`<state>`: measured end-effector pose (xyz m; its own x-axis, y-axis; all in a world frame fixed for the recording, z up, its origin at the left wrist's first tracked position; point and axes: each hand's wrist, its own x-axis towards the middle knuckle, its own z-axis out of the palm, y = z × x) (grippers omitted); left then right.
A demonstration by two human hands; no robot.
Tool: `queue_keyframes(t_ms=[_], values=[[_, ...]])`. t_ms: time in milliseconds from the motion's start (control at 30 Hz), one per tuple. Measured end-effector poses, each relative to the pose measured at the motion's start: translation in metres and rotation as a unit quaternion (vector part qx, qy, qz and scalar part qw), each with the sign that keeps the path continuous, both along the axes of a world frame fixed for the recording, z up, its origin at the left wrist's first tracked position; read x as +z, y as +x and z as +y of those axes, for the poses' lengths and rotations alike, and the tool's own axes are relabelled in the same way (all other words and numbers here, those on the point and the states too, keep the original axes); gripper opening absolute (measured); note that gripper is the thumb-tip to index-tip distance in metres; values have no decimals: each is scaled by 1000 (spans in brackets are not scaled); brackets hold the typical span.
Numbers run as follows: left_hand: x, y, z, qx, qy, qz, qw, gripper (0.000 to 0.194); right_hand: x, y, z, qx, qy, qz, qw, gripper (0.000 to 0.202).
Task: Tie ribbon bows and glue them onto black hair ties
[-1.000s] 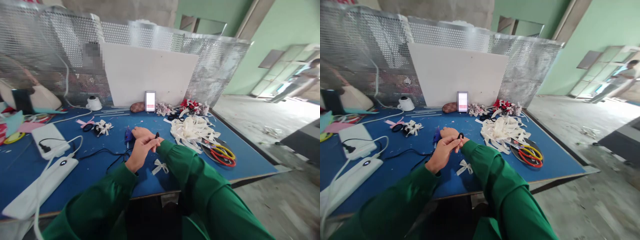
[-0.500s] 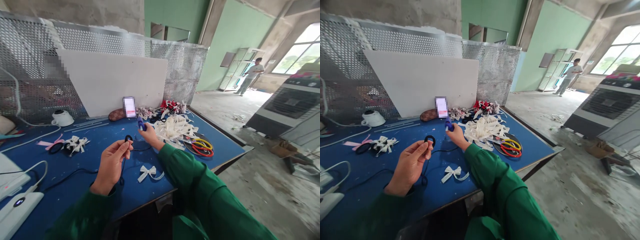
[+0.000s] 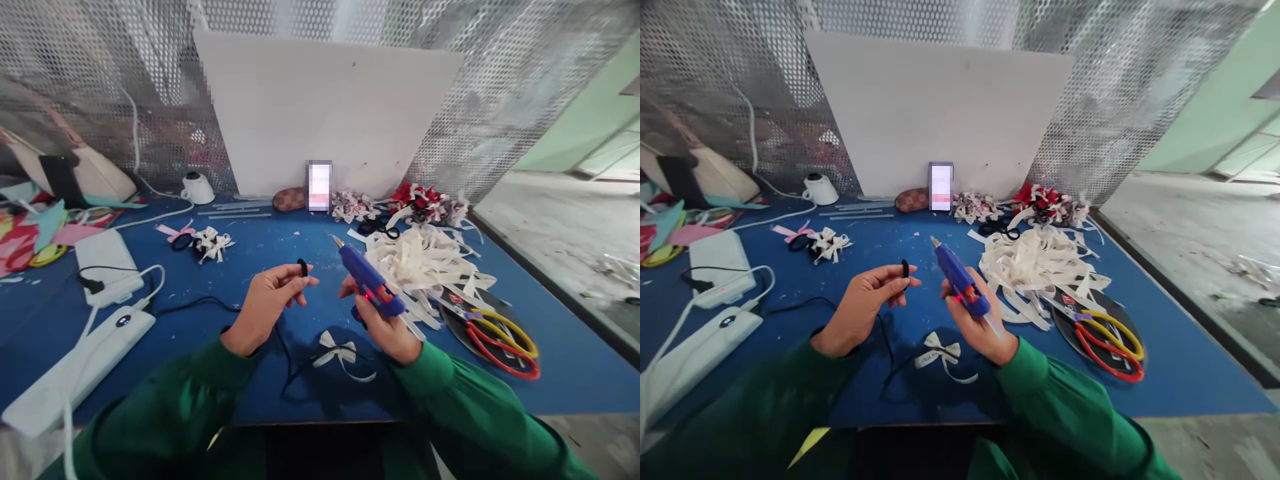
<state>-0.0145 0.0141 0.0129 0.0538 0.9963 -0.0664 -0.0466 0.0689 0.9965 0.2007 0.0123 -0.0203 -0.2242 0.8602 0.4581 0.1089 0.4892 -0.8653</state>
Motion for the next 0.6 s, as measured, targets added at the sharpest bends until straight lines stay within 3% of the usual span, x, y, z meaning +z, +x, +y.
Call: queue_keyframes(t_ms=[200, 433, 600], values=[[1, -2, -1, -20, 10, -15, 1000, 33, 7, -2, -19, 54, 12, -38, 998, 8], [3, -1, -2, -18, 20, -36, 999, 36, 11, 1, -22, 35, 21, -95, 995, 8], [4, -2, -3, -17, 17, -32, 999, 35, 5, 2, -27, 19, 39, -107, 993, 9]])
